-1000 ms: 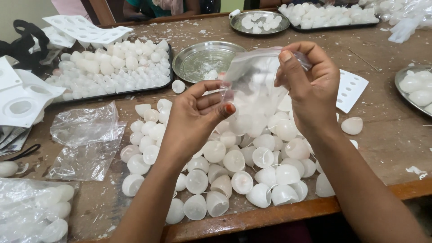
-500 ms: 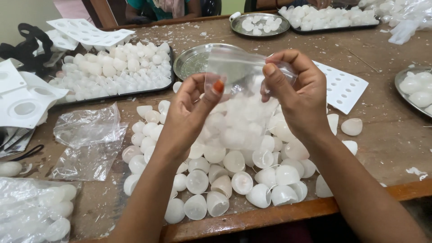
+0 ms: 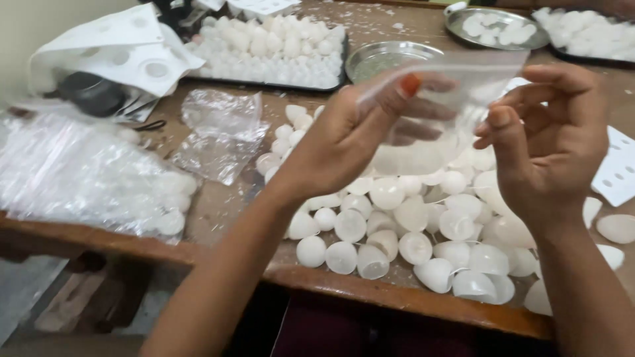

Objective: The person places small white wax melts into a clear plastic bag and seals the bag by pressing its edge.

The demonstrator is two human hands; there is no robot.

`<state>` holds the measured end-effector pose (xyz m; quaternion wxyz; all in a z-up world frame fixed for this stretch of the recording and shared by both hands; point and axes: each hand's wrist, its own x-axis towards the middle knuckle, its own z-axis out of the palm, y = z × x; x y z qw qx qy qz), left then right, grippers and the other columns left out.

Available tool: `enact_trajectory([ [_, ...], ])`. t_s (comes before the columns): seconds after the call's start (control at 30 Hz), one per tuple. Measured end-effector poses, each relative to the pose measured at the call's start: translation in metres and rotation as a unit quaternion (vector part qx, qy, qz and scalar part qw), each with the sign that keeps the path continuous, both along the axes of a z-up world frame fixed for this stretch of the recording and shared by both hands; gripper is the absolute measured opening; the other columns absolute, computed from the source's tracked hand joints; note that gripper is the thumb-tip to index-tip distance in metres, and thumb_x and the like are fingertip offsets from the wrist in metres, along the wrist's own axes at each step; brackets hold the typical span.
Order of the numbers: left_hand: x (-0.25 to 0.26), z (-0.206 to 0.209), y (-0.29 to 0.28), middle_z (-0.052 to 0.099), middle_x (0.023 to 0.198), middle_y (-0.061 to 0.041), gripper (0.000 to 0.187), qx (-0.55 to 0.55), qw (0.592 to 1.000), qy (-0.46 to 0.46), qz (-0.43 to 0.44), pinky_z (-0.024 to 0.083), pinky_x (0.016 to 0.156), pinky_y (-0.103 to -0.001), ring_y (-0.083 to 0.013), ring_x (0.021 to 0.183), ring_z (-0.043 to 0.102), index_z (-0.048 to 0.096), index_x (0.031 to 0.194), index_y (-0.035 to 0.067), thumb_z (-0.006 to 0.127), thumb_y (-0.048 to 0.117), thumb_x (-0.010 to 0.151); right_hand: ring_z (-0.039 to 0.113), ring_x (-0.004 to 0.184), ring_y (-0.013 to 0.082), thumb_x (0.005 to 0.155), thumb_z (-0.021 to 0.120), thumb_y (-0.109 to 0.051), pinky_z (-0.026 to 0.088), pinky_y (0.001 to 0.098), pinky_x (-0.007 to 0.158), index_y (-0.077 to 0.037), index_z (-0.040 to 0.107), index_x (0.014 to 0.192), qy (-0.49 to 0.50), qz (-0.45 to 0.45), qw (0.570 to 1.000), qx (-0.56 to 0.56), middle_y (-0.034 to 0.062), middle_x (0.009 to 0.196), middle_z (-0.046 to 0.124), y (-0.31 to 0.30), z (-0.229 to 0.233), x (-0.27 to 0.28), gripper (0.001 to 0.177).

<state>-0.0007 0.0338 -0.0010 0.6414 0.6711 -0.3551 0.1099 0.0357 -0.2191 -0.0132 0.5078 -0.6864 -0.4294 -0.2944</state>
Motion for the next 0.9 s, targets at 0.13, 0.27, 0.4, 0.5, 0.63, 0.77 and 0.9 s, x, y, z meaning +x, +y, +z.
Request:
enact_trajectory([
  [0.13, -0.076, 0.033, 0.071, 0.077, 0.115, -0.013, 0.054, 0.020, 0.990, -0.048, 0.129, 0.066, 0.079, -0.038, -0.0248, 0.099, 0.082, 0.061, 0.133, 0.007, 0.035, 0.051, 0.115, 0.070, 0.089, 0.0151, 0.120, 0.062, -0.017, 0.061, 0.0243, 0.077, 0.002, 0.042, 0.140, -0.035, -0.050, 0.995, -0.079, 0.0126, 0.100, 0.062, -0.011, -0.022, 0.001, 0.034],
  [0.27, -0.155, 0.036, 0.148, 0.077, 0.104, -0.015, 0.048, 0.056, 0.917, -0.012, 0.396, 0.063, 0.067, -0.034, -0.0223, 0.081, 0.079, 0.065, 0.128, 0.003, 0.037, 0.042, 0.117, 0.071, 0.083, 0.0172, 0.113, 0.063, -0.020, 0.061, 0.0275, 0.076, 0.004, 0.049, 0.137, -0.125, -0.079, 0.972, -0.182, 0.0127, 0.087, 0.065, -0.012, -0.044, 0.026, 0.037],
  [0.4, -0.183, 0.019, 0.198, 0.075, 0.109, -0.017, 0.043, -0.006, 0.870, 0.019, 0.493, 0.065, 0.072, -0.036, -0.0257, 0.087, 0.080, 0.062, 0.125, 0.000, 0.040, 0.036, 0.118, 0.070, 0.080, 0.0169, 0.109, 0.065, -0.019, 0.060, 0.0281, 0.073, 0.003, 0.056, 0.124, -0.160, -0.110, 0.946, -0.259, 0.0125, 0.086, 0.067, 0.021, -0.031, -0.006, 0.028],
  [0.5, -0.169, 0.000, 0.205, 0.074, 0.116, -0.019, 0.038, -0.113, 0.841, 0.053, 0.526, 0.066, 0.079, -0.038, -0.0284, 0.095, 0.082, 0.058, 0.124, -0.001, 0.039, 0.030, 0.114, 0.072, 0.071, 0.0189, 0.087, 0.075, -0.019, 0.058, 0.0312, 0.056, -0.001, 0.067, 0.107, -0.189, -0.069, 0.914, -0.353, 0.0119, 0.082, 0.073, 0.057, -0.011, -0.042, 0.028],
  [0.63, -0.132, -0.029, 0.182, 0.073, 0.119, -0.020, 0.035, -0.241, 0.835, 0.112, 0.482, 0.063, 0.087, -0.040, -0.0312, 0.101, 0.078, 0.057, 0.126, -0.001, 0.038, 0.023, 0.108, 0.072, 0.068, 0.0149, 0.081, 0.077, -0.016, 0.059, 0.0283, 0.058, -0.009, 0.071, 0.095, -0.152, 0.012, 0.926, -0.345, 0.0043, 0.081, 0.074, 0.080, -0.018, -0.075, 0.017],
  [0.77, -0.103, -0.061, 0.169, 0.059, 0.131, -0.019, 0.032, -0.368, 0.824, 0.152, 0.403, 0.065, 0.090, -0.045, -0.0345, 0.110, 0.071, 0.046, 0.133, 0.002, 0.035, 0.016, 0.107, 0.071, 0.069, 0.0189, 0.078, 0.079, -0.012, 0.057, 0.0312, 0.058, -0.007, 0.069, 0.096, -0.122, 0.089, 0.939, -0.310, 0.0053, 0.081, 0.071, 0.087, -0.041, -0.096, 0.021],
  [0.9, -0.108, -0.087, 0.176, 0.053, 0.141, -0.021, 0.036, -0.344, 0.834, 0.120, 0.414, 0.061, 0.099, -0.044, -0.0350, 0.123, 0.060, 0.042, 0.142, 0.000, 0.036, 0.007, 0.106, 0.069, 0.064, 0.0194, 0.076, 0.081, -0.008, 0.054, 0.0318, 0.053, -0.006, 0.069, 0.095, -0.073, 0.139, 0.945, -0.288, 0.0049, 0.080, 0.071, 0.078, -0.056, -0.104, 0.022],
])
